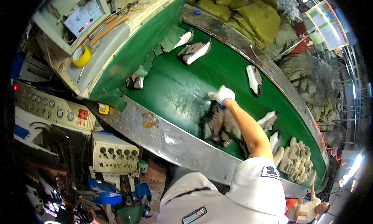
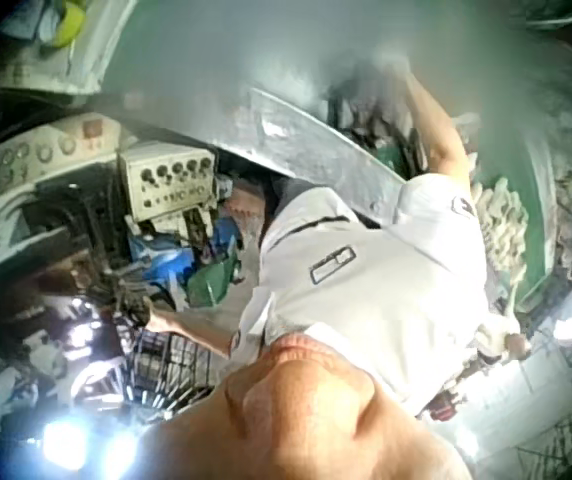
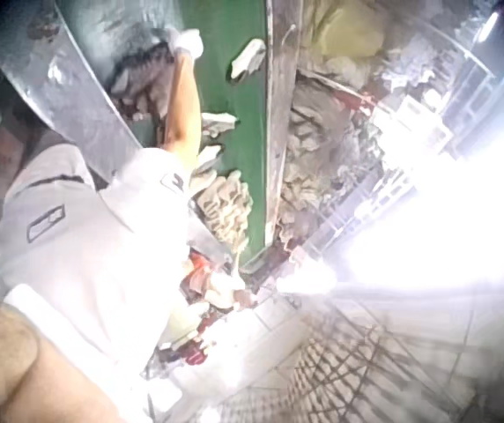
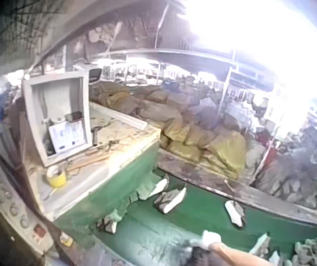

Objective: The person places boots one at a time into a machine to press the soles, removes them, and places the finished boots onto a conveyor belt.

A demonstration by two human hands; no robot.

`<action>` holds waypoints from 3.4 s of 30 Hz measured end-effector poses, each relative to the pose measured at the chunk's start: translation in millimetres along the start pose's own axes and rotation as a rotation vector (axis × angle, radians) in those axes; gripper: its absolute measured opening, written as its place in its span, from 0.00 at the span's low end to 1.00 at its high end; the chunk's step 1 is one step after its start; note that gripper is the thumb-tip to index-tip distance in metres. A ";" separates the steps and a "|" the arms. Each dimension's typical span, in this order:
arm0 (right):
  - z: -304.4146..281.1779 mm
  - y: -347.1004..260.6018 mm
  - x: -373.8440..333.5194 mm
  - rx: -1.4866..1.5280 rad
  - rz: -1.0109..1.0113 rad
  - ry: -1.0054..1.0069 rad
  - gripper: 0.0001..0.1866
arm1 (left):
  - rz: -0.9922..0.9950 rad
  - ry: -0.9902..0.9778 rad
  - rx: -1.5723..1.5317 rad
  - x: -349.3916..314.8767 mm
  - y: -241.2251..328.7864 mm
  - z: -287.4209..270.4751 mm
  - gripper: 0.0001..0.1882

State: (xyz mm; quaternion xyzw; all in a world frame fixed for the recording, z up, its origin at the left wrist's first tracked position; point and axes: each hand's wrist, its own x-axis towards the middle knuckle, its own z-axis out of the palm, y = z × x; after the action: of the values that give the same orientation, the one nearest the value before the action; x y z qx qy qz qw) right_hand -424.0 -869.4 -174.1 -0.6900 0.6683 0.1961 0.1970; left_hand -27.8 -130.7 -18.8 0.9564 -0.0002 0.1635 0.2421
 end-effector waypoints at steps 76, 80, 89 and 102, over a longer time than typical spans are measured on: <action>303.4 -503.1 -590.2 1.151 -0.957 -1.071 0.18 | -0.591 -0.122 -1.382 50.5 -123.0 78.4 0.22; 292.5 -503.8 -598.2 1.153 -0.997 -0.995 0.18 | -0.529 -0.108 -1.354 46.4 -121.2 77.8 0.23; 288.3 -493.8 -601.9 1.196 -0.881 -0.999 0.21 | -0.318 -0.137 -1.326 36.9 -128.9 75.5 0.25; 225.3 -326.4 -460.1 1.114 -0.781 -0.836 0.29 | -0.182 -1.030 -0.195 -146.4 -264.2 169.2 0.51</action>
State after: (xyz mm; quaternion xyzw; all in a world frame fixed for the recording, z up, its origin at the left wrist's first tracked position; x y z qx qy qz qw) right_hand -113.2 -350.8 -115.7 -0.5439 0.2487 -0.0074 0.8014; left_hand -92.5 12.6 -327.2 0.8821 -0.0511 -0.3497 0.3115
